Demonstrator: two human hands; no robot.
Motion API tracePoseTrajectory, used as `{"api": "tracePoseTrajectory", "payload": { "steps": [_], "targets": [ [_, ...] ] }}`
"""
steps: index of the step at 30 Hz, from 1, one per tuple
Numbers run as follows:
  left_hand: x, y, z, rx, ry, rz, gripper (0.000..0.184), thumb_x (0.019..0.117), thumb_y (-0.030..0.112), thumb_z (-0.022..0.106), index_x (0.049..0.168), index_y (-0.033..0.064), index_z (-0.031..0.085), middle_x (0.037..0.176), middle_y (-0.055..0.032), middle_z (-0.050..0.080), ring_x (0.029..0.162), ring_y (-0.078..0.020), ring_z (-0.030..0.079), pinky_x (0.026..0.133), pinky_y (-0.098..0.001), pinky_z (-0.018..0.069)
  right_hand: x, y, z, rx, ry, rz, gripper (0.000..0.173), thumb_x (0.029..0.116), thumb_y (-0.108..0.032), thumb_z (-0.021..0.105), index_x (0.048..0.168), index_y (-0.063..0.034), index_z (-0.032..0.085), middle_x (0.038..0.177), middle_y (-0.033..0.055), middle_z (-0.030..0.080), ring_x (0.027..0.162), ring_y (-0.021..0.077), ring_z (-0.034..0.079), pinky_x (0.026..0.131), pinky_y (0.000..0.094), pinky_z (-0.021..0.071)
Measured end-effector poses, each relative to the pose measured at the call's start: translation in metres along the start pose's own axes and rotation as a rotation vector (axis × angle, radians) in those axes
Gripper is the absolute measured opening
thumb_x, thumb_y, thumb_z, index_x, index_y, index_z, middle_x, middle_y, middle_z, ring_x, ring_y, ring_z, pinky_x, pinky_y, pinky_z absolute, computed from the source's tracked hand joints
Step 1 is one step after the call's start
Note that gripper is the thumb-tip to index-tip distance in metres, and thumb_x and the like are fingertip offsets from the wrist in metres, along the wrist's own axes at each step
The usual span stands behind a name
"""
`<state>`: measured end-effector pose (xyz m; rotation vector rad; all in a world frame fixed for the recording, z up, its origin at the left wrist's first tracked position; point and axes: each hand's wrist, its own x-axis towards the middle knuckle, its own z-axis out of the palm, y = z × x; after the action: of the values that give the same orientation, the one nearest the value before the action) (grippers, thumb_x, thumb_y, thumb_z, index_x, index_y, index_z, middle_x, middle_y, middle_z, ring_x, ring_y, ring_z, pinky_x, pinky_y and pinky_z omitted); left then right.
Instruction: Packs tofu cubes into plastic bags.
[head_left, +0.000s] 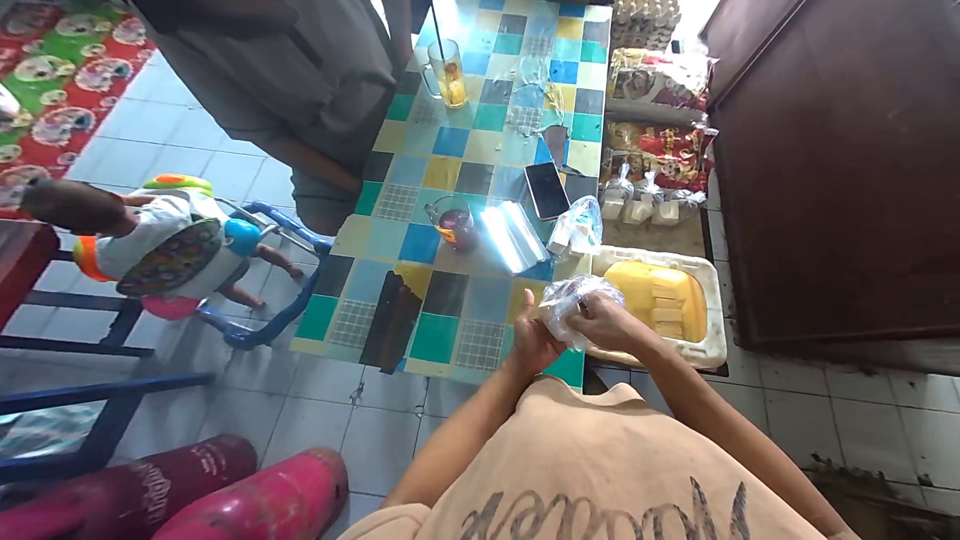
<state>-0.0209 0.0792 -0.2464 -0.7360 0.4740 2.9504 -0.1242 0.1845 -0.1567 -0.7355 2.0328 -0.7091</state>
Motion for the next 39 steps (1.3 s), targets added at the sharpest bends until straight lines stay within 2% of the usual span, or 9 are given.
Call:
{"api": "tracePoseTrajectory", "payload": {
  "steps": [6,12,14,16,21,26,30,32,39],
  "targets": [
    [0.003,-0.003,0.002,0.034,0.080,-0.006,0.074,0.1028,0.065,0.006,0.135,0.0127,0.048,0.106,-0.0084,0.070,0.092,-0.0202,0.071,0.079,-0.0363,0.0587,-0.016,-0.012,-0.003,-0.276,0.085,-0.001,0.030,0.1010,-0.007,0.062,0.125,0.0102,0.063,0.122,0.0296,0.065,0.119,0.0431,0.062,0.106,0.0564,0.0462],
    [0.011,0.002,-0.004,0.158,0.260,0.034,0.065,0.1066,0.058,0.016,0.140,0.0140,0.050,0.118,-0.0117,0.068,0.101,-0.0240,0.068,0.084,-0.0414,0.0572,-0.030,0.023,-0.004,-0.078,0.638,-0.247,0.033,0.0925,-0.027,0.076,0.109,0.0015,0.071,0.103,0.0180,0.071,0.090,0.0295,0.070,0.077,0.0473,0.0598],
    [0.014,0.001,-0.006,0.171,0.306,-0.006,0.065,0.1059,0.059,0.015,0.139,0.0146,0.050,0.118,-0.0125,0.068,0.101,-0.0255,0.068,0.082,-0.0428,0.0578,-0.016,0.048,-0.004,0.043,0.521,-0.024,0.081,0.0847,-0.043,0.084,0.141,0.0041,0.051,0.136,0.0275,0.056,0.117,0.0405,0.061,0.095,0.0573,0.0531],
    [0.018,0.000,-0.008,0.204,0.336,-0.048,0.068,0.1054,0.060,0.013,0.142,0.0128,0.047,0.119,-0.0145,0.066,0.102,-0.0269,0.068,0.083,-0.0446,0.0574,0.004,0.075,0.008,0.254,0.268,0.115,0.095,0.0869,-0.037,0.083,0.158,-0.0035,0.030,0.143,0.0262,0.053,0.124,0.0370,0.060,0.104,0.0551,0.0500],
    [0.027,0.007,-0.001,0.778,0.445,-0.035,0.071,0.1093,0.052,0.006,0.150,0.0051,0.041,0.140,-0.0175,0.056,0.122,-0.0235,0.059,0.099,-0.0397,0.0507,0.015,0.090,0.039,0.513,0.249,0.117,0.048,0.0970,0.006,0.055,0.145,-0.0007,0.052,0.122,0.0200,0.069,0.102,0.0244,0.070,0.092,0.0406,0.0555],
    [0.029,0.025,-0.014,1.195,0.605,0.108,0.068,0.1110,0.047,0.015,0.154,-0.0014,0.035,0.159,-0.0256,0.035,0.144,-0.0380,0.040,0.113,-0.0538,0.0363,0.016,0.114,0.030,0.446,0.061,0.108,0.070,0.1005,-0.024,0.068,0.157,0.0005,0.036,0.135,0.0238,0.063,0.119,0.0294,0.065,0.108,0.0441,0.0491],
    [0.005,0.029,-0.034,1.165,0.683,0.267,0.067,0.1098,0.040,0.009,0.147,-0.0045,0.043,0.151,-0.0238,0.045,0.130,-0.0297,0.053,0.103,-0.0450,0.0463,0.006,0.164,-0.048,0.401,0.286,0.123,0.035,0.1090,-0.020,0.052,0.133,0.0026,0.063,0.121,0.0207,0.070,0.102,0.0282,0.071,0.094,0.0461,0.0560],
    [-0.010,0.026,-0.044,1.145,0.721,0.300,0.065,0.1095,0.036,0.009,0.143,-0.0082,0.044,0.147,-0.0229,0.048,0.124,-0.0233,0.057,0.098,-0.0382,0.0486,0.020,0.208,-0.090,0.171,0.298,0.224,0.035,0.1108,-0.016,0.045,0.133,0.0023,0.063,0.124,0.0220,0.069,0.113,0.0327,0.068,0.102,0.0502,0.0516],
    [-0.033,0.000,-0.057,1.071,0.793,0.344,0.050,0.1078,0.026,0.019,0.125,-0.0076,0.051,0.119,-0.0030,0.062,0.099,-0.0037,0.066,0.084,-0.0221,0.0557,0.095,0.286,-0.106,-0.532,-0.463,0.367,0.039,0.0973,0.007,0.058,0.136,0.0045,0.061,0.137,0.0316,0.059,0.132,0.0502,0.052,0.110,0.0659,0.0395]
  ]
}}
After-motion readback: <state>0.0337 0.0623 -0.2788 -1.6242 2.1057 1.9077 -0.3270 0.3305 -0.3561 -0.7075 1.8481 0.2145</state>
